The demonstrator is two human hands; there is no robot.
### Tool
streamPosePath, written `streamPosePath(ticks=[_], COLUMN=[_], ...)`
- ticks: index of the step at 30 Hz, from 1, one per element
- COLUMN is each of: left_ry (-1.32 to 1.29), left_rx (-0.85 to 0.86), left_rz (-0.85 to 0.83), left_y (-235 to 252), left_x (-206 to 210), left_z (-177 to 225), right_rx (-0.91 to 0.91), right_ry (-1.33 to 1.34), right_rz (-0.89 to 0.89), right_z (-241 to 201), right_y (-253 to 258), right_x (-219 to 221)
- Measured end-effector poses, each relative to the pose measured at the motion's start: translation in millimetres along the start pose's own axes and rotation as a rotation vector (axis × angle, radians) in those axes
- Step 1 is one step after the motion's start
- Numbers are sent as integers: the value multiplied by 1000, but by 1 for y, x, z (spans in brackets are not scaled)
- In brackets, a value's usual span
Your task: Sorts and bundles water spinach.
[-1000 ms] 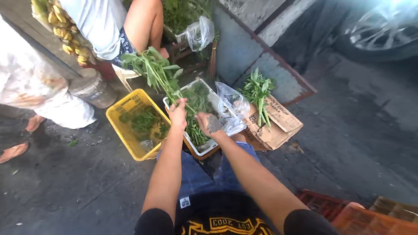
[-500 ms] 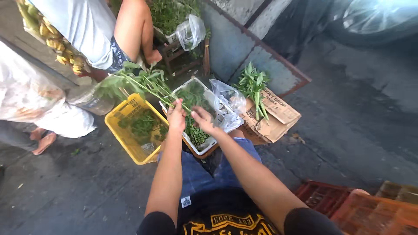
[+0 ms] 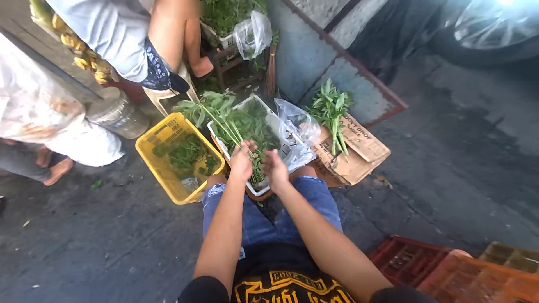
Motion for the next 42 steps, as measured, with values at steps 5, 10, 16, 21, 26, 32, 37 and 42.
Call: streamPosePath(ticks=[5, 10, 16, 21, 26, 32, 37, 42], left_ry=[255, 221, 224, 215, 308, 300, 49, 9], left_rx=[-52, -66, -72, -32, -100, 10, -77, -113], left_rz=[-97, -70, -97, -32, -98, -252, -357, -464], left_y=[-26, -33, -36, -31, -52, -46, -48, -54], left_x=[24, 25, 34, 4, 12, 17, 28, 33], left_z=[-38, -48, -44, -22, -19, -17, -22, -37], right_rx=[-29, -177, -256, -383, -217, -251, -322, -469], right_ry=[675, 599, 27, -502, -385, -461, -502, -676], right_rz=[223, 322, 279, -64, -173, -152, -254, -293], right_z=[1, -32, -52, -59, -67, -76, -81, -99], right_y=[0, 7, 1, -4, -5, 2, 6, 2], right_x=[-2, -7, -7, 25, 29, 16, 22, 31])
Point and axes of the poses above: each hand's wrist, its own y-axis towards the middle knuckle, its own x-axis out of the palm, z = x × y, the point moved 10 cm from there along y, towards the middle knuckle, and after that the axes turned 10 degrees about -z, right-handed, at the moved point
